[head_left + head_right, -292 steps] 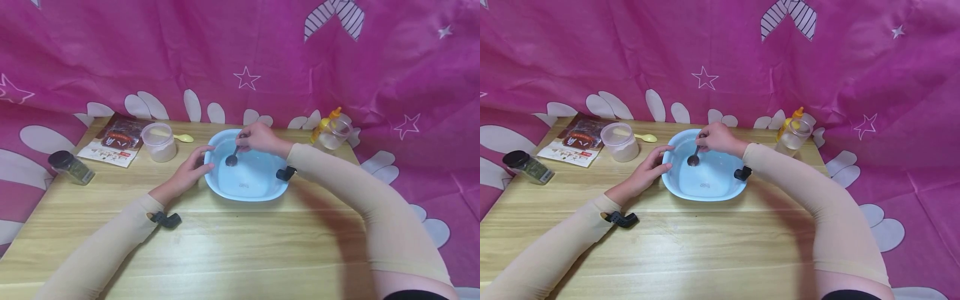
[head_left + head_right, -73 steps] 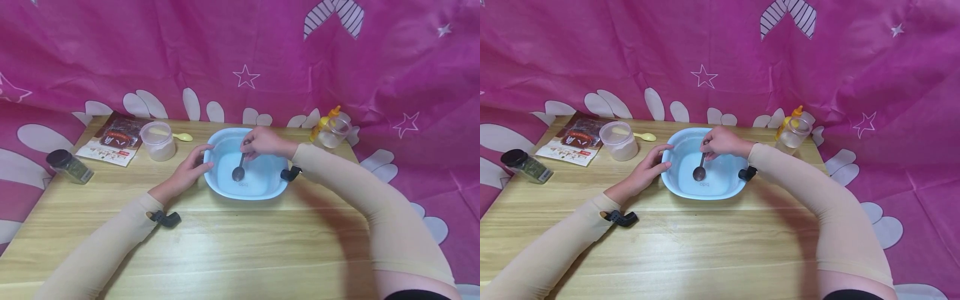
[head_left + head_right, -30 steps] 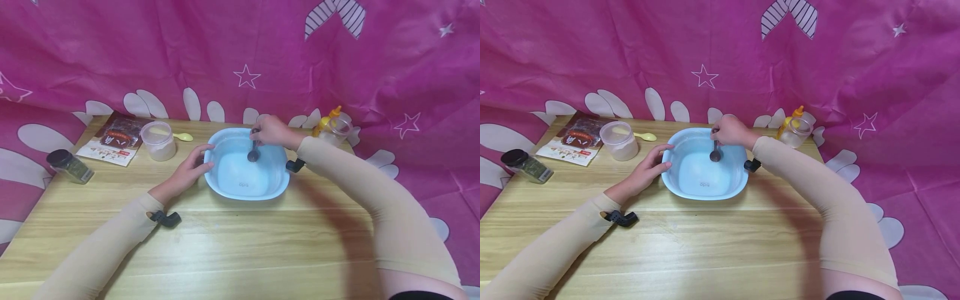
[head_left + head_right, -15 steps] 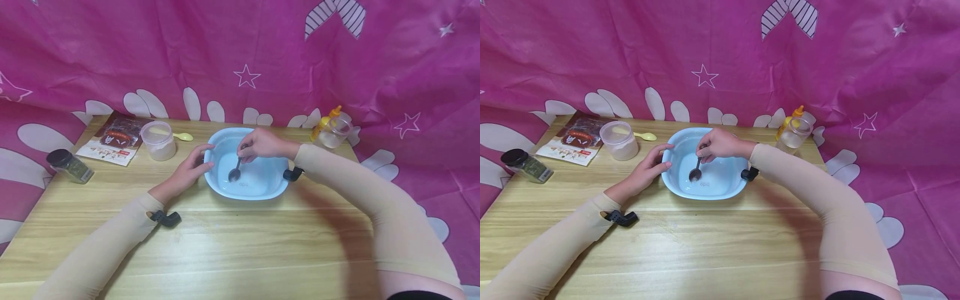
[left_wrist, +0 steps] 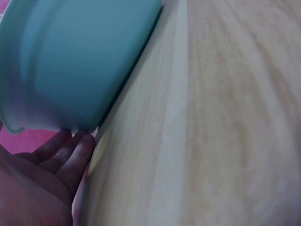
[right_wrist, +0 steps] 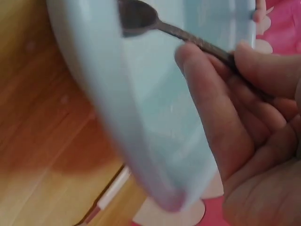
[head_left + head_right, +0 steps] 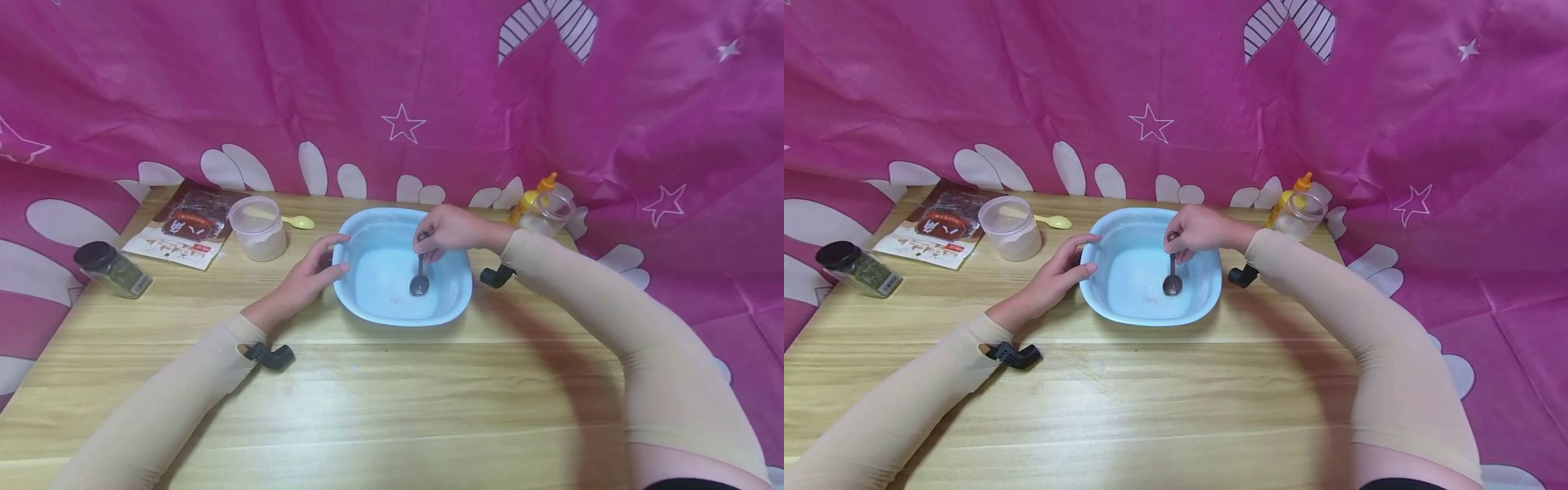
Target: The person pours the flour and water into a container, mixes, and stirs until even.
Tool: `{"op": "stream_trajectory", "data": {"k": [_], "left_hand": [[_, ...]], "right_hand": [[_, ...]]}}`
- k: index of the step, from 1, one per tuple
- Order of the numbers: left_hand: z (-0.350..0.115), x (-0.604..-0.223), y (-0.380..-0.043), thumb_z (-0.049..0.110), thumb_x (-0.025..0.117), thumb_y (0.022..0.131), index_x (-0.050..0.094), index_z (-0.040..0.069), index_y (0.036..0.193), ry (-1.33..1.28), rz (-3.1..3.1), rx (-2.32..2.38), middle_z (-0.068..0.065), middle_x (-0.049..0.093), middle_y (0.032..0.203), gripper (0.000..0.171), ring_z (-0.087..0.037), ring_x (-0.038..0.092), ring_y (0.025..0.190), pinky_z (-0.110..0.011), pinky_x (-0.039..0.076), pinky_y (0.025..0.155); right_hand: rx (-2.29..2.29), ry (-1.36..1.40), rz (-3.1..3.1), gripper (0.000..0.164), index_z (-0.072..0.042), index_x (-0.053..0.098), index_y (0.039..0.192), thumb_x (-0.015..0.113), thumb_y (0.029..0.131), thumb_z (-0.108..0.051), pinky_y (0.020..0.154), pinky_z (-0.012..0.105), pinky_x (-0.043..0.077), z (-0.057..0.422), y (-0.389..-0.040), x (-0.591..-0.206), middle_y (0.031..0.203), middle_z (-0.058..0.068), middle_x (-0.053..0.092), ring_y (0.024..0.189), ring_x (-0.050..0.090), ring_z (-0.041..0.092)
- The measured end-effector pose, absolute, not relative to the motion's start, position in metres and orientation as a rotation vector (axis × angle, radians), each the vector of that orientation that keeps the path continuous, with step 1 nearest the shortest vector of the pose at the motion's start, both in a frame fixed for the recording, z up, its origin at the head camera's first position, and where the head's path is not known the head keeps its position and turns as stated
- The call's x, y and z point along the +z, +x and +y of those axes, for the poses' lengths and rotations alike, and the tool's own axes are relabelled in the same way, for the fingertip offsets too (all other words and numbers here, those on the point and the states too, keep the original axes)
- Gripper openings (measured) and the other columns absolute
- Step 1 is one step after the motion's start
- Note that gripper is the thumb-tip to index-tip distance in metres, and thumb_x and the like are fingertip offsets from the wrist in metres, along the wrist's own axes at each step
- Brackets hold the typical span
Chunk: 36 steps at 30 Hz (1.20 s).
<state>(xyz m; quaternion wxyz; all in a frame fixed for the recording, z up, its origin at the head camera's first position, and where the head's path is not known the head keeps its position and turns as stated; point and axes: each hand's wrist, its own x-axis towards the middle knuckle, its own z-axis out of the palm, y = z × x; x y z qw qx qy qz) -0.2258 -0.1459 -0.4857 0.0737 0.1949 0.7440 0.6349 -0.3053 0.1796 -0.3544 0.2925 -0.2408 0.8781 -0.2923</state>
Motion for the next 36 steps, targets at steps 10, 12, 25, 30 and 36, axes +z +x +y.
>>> {"op": "stream_trajectory", "data": {"k": [10, 12, 25, 30, 36], "left_hand": [[-0.144, -0.486, -0.224, 0.017, 0.064, 0.112, 0.044, 0.016, 0.166, 0.586, 2.221, 1.923, -0.028, 0.057, 0.156, 0.057, -0.044, 0.058, 0.143, -0.061, 0.047, 0.118], [-0.144, -0.487, -0.224, 0.017, 0.064, 0.112, 0.043, 0.016, 0.166, 0.588, 2.215, 1.927, -0.028, 0.056, 0.157, 0.057, -0.044, 0.057, 0.145, -0.06, 0.047, 0.118], [-0.147, -0.486, -0.228, 0.02, 0.064, 0.113, 0.044, 0.019, 0.166, 0.591, 2.238, 1.904, -0.026, 0.057, 0.157, 0.057, -0.044, 0.057, 0.144, -0.063, 0.044, 0.121], [-0.148, -0.487, -0.228, 0.021, 0.064, 0.113, 0.043, 0.019, 0.166, 0.593, 2.227, 1.905, -0.025, 0.056, 0.158, 0.057, -0.044, 0.056, 0.146, -0.063, 0.043, 0.121], [-0.146, -0.488, -0.227, 0.02, 0.064, 0.113, 0.043, 0.019, 0.166, 0.584, 2.217, 1.918, -0.026, 0.054, 0.16, 0.057, -0.044, 0.055, 0.147, -0.064, 0.044, 0.12]], "right_hand": [[-0.946, -0.667, 2.242, 0.015, 0.003, 0.081, 0.111, 0.078, 0.105, -0.01, 0.087, 0.038, 0.068, 0.144, -0.293, -0.364, 0.098, 0.013, 0.082, 0.097, 0.083, 0.031], [-0.985, -0.645, 2.33, 0.015, 0.003, 0.082, 0.113, 0.079, 0.105, -0.01, 0.085, 0.036, 0.068, 0.139, -0.297, -0.366, 0.099, 0.012, 0.082, 0.097, 0.083, 0.03], [-0.593, -0.646, 2.77, 0.016, -0.003, 0.086, 0.106, 0.076, 0.106, -0.015, 0.076, 0.032, 0.06, 0.161, -0.308, -0.352, 0.086, 0.005, 0.08, 0.078, 0.078, 0.016], [-0.646, -0.656, 2.502, 0.017, 0.004, 0.083, 0.111, 0.077, 0.105, -0.011, 0.077, 0.031, 0.067, 0.157, -0.303, -0.352, 0.089, 0.008, 0.08, 0.079, 0.082, 0.019], [-0.91, -0.623, 2.337, 0.02, 0.008, 0.08, 0.115, 0.078, 0.105, -0.008, 0.083, 0.034, 0.068, 0.149, -0.298, -0.362, 0.097, 0.012, 0.082, 0.088, 0.084, 0.023]]}}
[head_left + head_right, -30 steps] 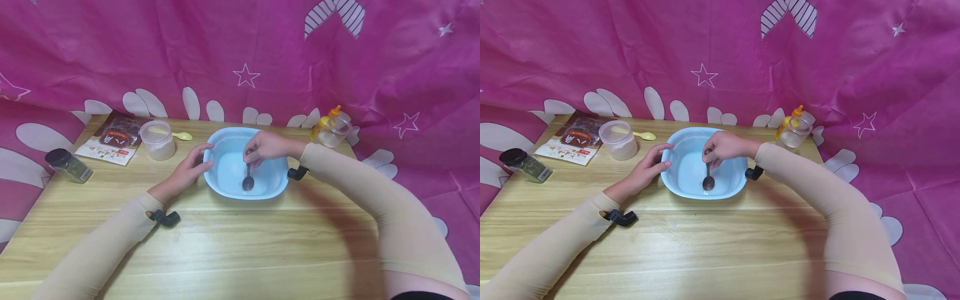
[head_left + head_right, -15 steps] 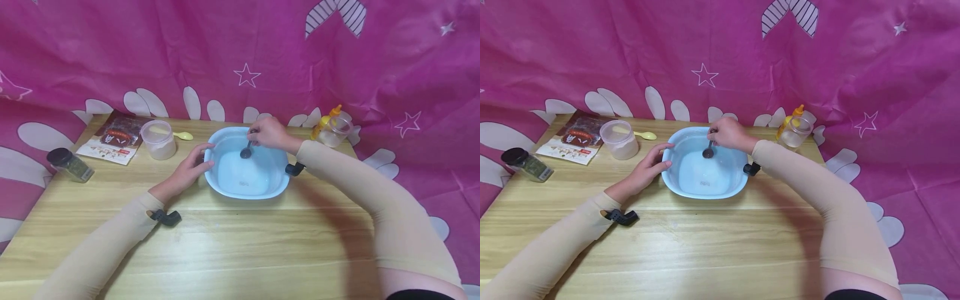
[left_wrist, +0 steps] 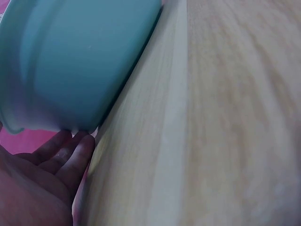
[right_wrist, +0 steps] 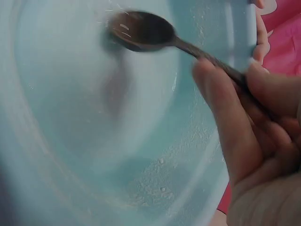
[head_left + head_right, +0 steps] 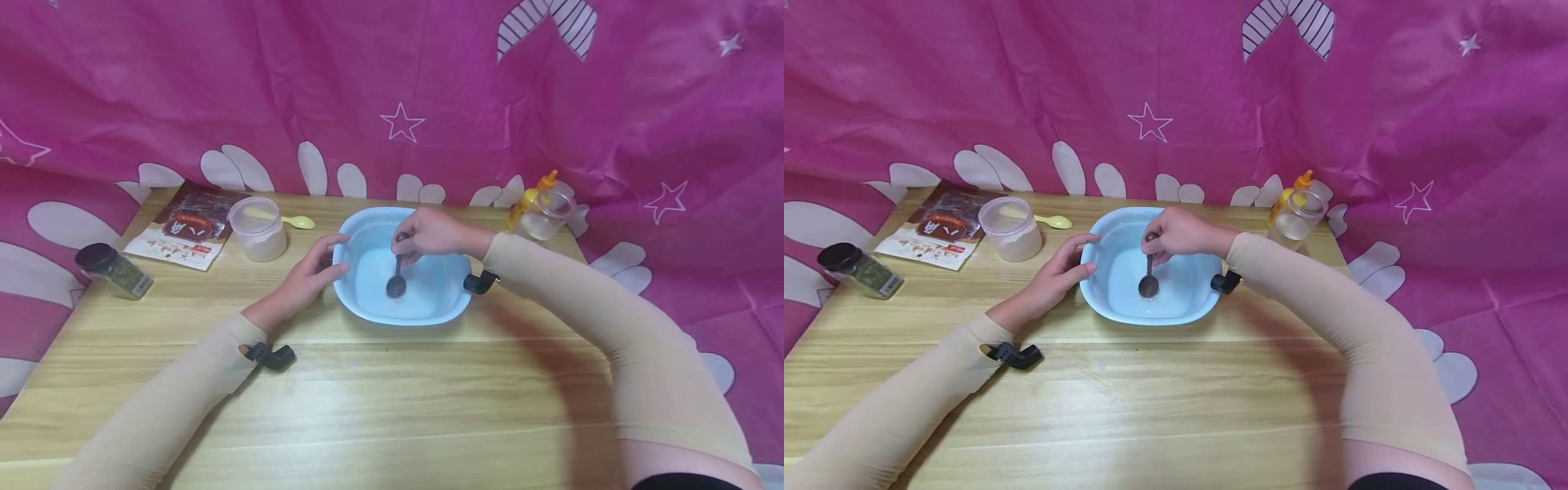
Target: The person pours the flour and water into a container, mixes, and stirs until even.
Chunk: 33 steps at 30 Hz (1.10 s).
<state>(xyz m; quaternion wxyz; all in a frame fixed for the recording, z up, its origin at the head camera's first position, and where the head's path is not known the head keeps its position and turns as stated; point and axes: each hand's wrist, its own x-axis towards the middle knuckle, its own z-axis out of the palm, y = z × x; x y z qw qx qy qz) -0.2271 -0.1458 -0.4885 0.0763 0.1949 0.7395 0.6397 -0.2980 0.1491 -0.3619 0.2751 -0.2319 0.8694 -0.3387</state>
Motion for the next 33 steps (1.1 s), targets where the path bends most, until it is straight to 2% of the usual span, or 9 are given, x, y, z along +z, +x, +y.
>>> {"op": "stream_trajectory", "data": {"k": [3, 7, 10, 15, 22, 27, 33], "left_hand": [[-0.145, -0.489, -0.227, 0.021, 0.064, 0.113, 0.043, 0.02, 0.166, 0.581, 2.22, 1.916, -0.026, 0.054, 0.16, 0.057, -0.044, 0.055, 0.147, -0.064, 0.044, 0.121], [-0.146, -0.491, -0.228, 0.022, 0.064, 0.113, 0.043, 0.02, 0.166, 0.582, 2.23, 1.904, -0.025, 0.054, 0.16, 0.057, -0.043, 0.055, 0.147, -0.063, 0.042, 0.123], [-0.146, -0.49, -0.228, 0.022, 0.064, 0.113, 0.044, 0.02, 0.166, 0.585, 2.234, 1.902, -0.025, 0.055, 0.16, 0.057, -0.043, 0.055, 0.147, -0.063, 0.041, 0.123], [-0.147, -0.488, -0.227, 0.021, 0.065, 0.112, 0.044, 0.019, 0.165, 0.586, 2.241, 1.908, -0.027, 0.057, 0.156, 0.057, -0.044, 0.057, 0.145, -0.063, 0.044, 0.121], [-0.147, -0.489, -0.226, 0.02, 0.064, 0.112, 0.043, 0.019, 0.166, 0.59, 2.227, 1.913, -0.027, 0.056, 0.157, 0.058, -0.044, 0.057, 0.145, -0.063, 0.044, 0.12], [-0.146, -0.489, -0.227, 0.02, 0.064, 0.112, 0.043, 0.018, 0.166, 0.594, 2.225, 1.917, -0.028, 0.057, 0.155, 0.058, -0.044, 0.058, 0.143, -0.063, 0.045, 0.12], [-0.146, -0.488, -0.227, 0.021, 0.064, 0.113, 0.043, 0.019, 0.166, 0.597, 2.224, 1.912, -0.026, 0.055, 0.158, 0.057, -0.044, 0.056, 0.145, -0.064, 0.044, 0.121]], "right_hand": [[-0.955, -0.595, 2.433, 0.02, 0.006, 0.08, 0.116, 0.078, 0.106, -0.01, 0.084, 0.033, 0.067, 0.149, -0.301, -0.363, 0.097, 0.011, 0.083, 0.089, 0.083, 0.021], [-0.852, -0.59, 2.64, 0.015, 0.0, 0.083, 0.11, 0.077, 0.106, -0.013, 0.081, 0.03, 0.065, 0.156, -0.303, -0.361, 0.089, 0.006, 0.082, 0.083, 0.082, 0.017], [-0.766, -0.601, 2.686, 0.014, -0.002, 0.084, 0.106, 0.076, 0.106, -0.013, 0.078, 0.031, 0.064, 0.16, -0.303, -0.358, 0.086, 0.005, 0.081, 0.082, 0.082, 0.02], [-0.752, -0.629, 2.523, 0.016, 0.002, 0.083, 0.112, 0.077, 0.106, -0.012, 0.08, 0.031, 0.066, 0.159, -0.301, -0.355, 0.092, 0.008, 0.081, 0.087, 0.084, 0.026], [-0.866, -0.613, 2.424, 0.02, 0.005, 0.081, 0.116, 0.077, 0.106, -0.012, 0.084, 0.033, 0.067, 0.152, -0.301, -0.361, 0.099, 0.01, 0.081, 0.089, 0.083, 0.02], [-0.9, -0.549, 2.563, 0.016, 0.003, 0.082, 0.111, 0.076, 0.107, -0.011, 0.085, 0.04, 0.068, 0.154, -0.306, -0.363, 0.092, 0.009, 0.082, 0.089, 0.084, 0.025], [-0.746, -0.536, 2.665, 0.016, 0.001, 0.083, 0.109, 0.076, 0.106, -0.013, 0.078, 0.032, 0.065, 0.159, -0.305, -0.357, 0.087, 0.006, 0.081, 0.08, 0.082, 0.018]]}}
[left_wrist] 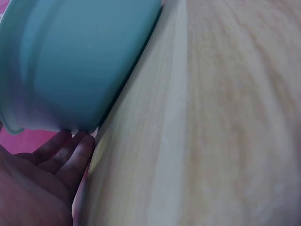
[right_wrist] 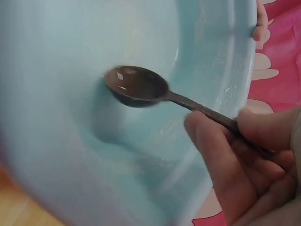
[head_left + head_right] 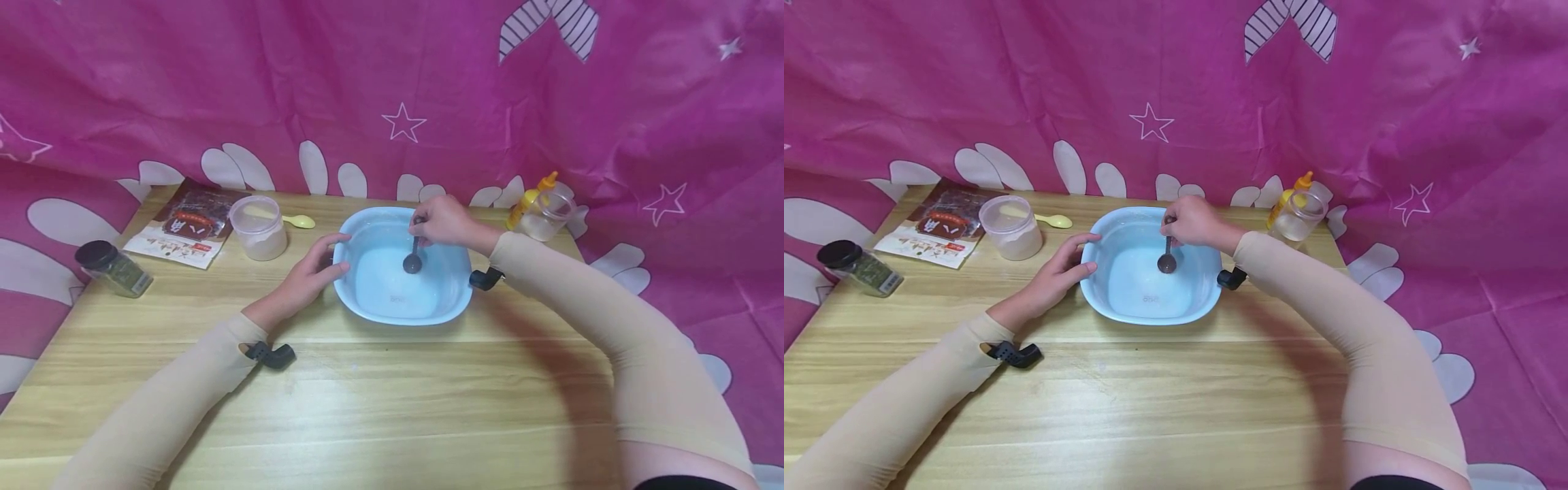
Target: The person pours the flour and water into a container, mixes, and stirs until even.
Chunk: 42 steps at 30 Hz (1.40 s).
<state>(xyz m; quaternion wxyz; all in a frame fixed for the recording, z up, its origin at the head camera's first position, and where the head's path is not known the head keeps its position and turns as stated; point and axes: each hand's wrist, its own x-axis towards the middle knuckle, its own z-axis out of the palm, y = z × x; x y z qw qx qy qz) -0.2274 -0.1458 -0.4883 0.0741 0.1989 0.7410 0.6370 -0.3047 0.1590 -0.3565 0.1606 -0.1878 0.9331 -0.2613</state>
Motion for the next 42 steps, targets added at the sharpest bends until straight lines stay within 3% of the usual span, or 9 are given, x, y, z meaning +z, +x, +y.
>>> {"op": "stream_trajectory", "data": {"k": [9, 23, 32, 36, 42], "left_hand": [[-0.146, -0.488, -0.227, 0.019, 0.064, 0.113, 0.042, 0.017, 0.166, 0.597, 2.207, 1.918, -0.027, 0.053, 0.161, 0.057, -0.045, 0.054, 0.148, -0.064, 0.044, 0.121], [-0.145, -0.488, -0.227, 0.021, 0.064, 0.113, 0.043, 0.018, 0.166, 0.594, 2.224, 1.914, -0.027, 0.054, 0.16, 0.057, -0.045, 0.054, 0.147, -0.064, 0.043, 0.122], [-0.147, -0.486, -0.227, 0.022, 0.065, 0.113, 0.044, 0.019, 0.166, 0.591, 2.232, 1.908, -0.027, 0.056, 0.158, 0.057, -0.045, 0.056, 0.145, -0.064, 0.043, 0.121], [-0.147, -0.487, -0.227, 0.02, 0.064, 0.113, 0.043, 0.018, 0.166, 0.602, 2.222, 1.922, -0.028, 0.056, 0.158, 0.057, -0.045, 0.056, 0.145, -0.063, 0.046, 0.119], [-0.146, -0.488, -0.227, 0.018, 0.064, 0.113, 0.044, 0.017, 0.166, 0.609, 2.227, 1.921, -0.029, 0.057, 0.156, 0.057, -0.045, 0.058, 0.144, -0.063, 0.048, 0.118]], "right_hand": [[-0.931, -0.588, 2.288, 0.02, 0.009, 0.08, 0.115, 0.078, 0.105, -0.008, 0.085, 0.036, 0.068, 0.146, -0.297, -0.365, 0.098, 0.014, 0.08, 0.089, 0.084, 0.024], [-0.729, -0.532, 2.661, 0.016, 0.002, 0.083, 0.111, 0.076, 0.106, -0.012, 0.078, 0.031, 0.066, 0.16, -0.307, -0.356, 0.098, 0.01, 0.079, 0.08, 0.081, 0.018], [-0.888, -0.571, 2.248, 0.019, 0.01, 0.079, 0.115, 0.076, 0.105, -0.006, 0.084, 0.036, 0.068, 0.146, -0.292, -0.36, 0.096, 0.014, 0.08, 0.088, 0.084, 0.026], [-0.993, -0.579, 2.269, 0.018, 0.007, 0.08, 0.116, 0.078, 0.105, -0.008, 0.087, 0.037, 0.068, 0.138, -0.295, -0.364, 0.1, 0.014, 0.081, 0.095, 0.083, 0.03], [-0.848, -0.663, 2.616, 0.015, -0.001, 0.084, 0.113, 0.079, 0.106, -0.013, 0.085, 0.031, 0.066, 0.14, -0.308, -0.362, 0.097, 0.007, 0.082, 0.092, 0.082, 0.022]]}}
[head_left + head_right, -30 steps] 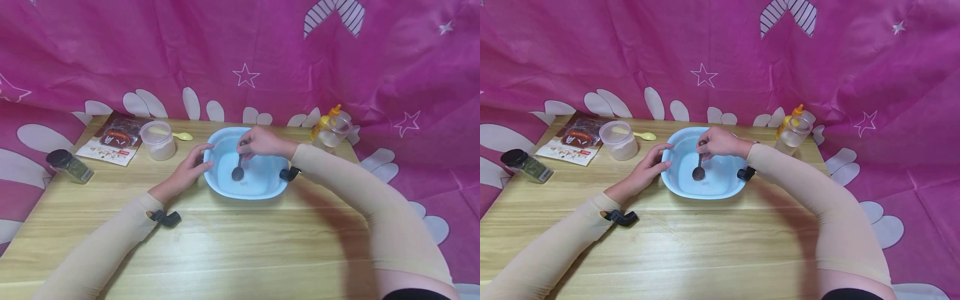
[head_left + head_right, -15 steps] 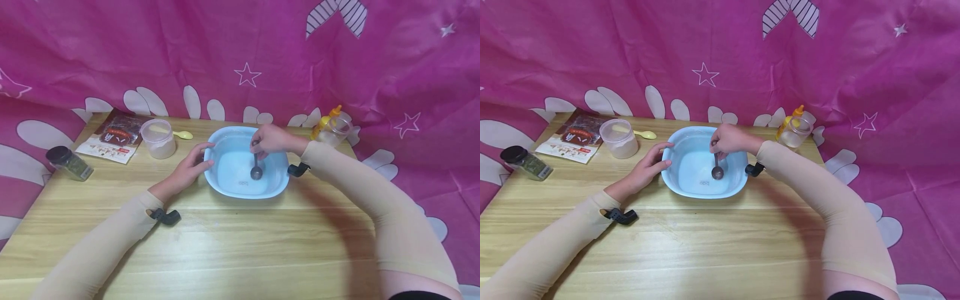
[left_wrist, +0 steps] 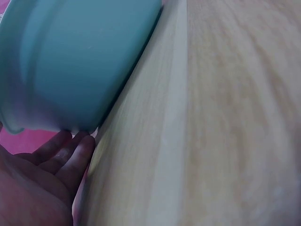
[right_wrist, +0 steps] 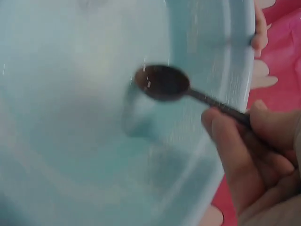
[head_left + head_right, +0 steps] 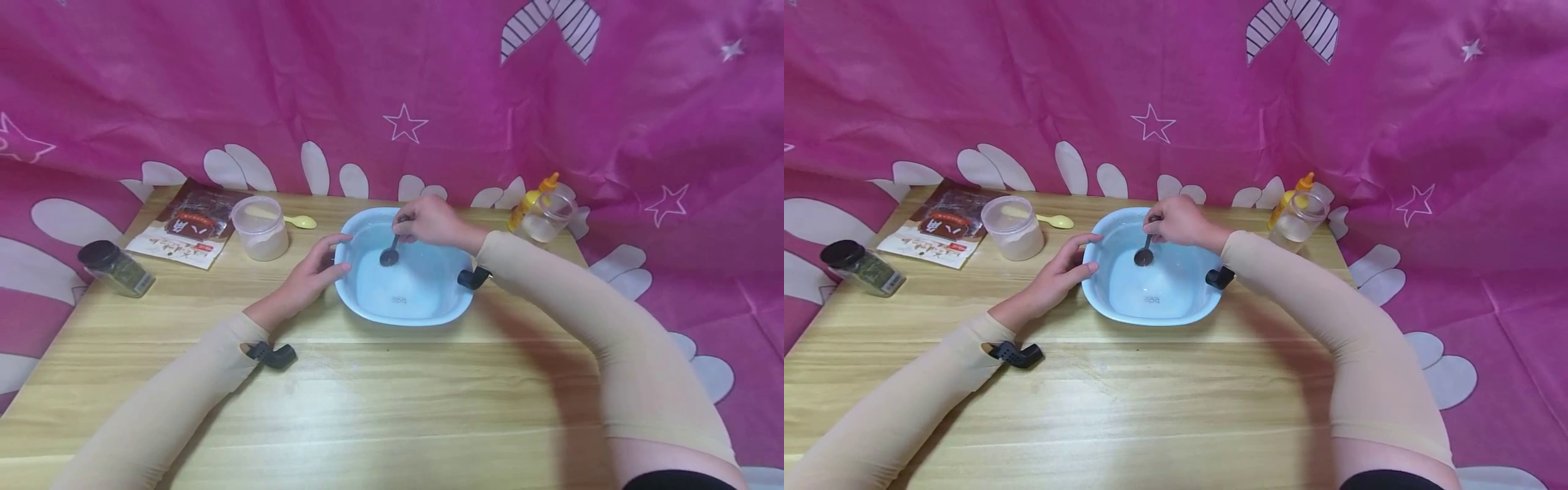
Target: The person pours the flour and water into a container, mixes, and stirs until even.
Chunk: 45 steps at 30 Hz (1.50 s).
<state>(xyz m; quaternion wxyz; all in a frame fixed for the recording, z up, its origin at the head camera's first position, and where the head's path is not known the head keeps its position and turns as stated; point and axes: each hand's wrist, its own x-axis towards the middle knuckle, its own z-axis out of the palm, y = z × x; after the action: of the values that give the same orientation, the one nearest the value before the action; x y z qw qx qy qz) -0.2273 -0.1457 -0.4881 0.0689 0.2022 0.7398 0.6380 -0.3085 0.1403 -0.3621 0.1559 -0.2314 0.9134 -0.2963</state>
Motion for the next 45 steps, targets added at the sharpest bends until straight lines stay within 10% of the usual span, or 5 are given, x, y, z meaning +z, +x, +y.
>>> {"op": "stream_trajectory", "data": {"k": [45], "left_hand": [[-0.145, -0.488, -0.226, 0.017, 0.065, 0.112, 0.044, 0.016, 0.166, 0.618, 2.215, 1.936, -0.03, 0.06, 0.153, 0.057, -0.045, 0.06, 0.141, -0.061, 0.051, 0.115]], "right_hand": [[-0.52, -0.689, 2.865, 0.015, -0.006, 0.087, 0.114, 0.077, 0.106, -0.016, 0.079, 0.037, 0.056, 0.15, -0.298, -0.354, 0.093, 0.004, 0.08, 0.093, 0.068, 0.023]]}}
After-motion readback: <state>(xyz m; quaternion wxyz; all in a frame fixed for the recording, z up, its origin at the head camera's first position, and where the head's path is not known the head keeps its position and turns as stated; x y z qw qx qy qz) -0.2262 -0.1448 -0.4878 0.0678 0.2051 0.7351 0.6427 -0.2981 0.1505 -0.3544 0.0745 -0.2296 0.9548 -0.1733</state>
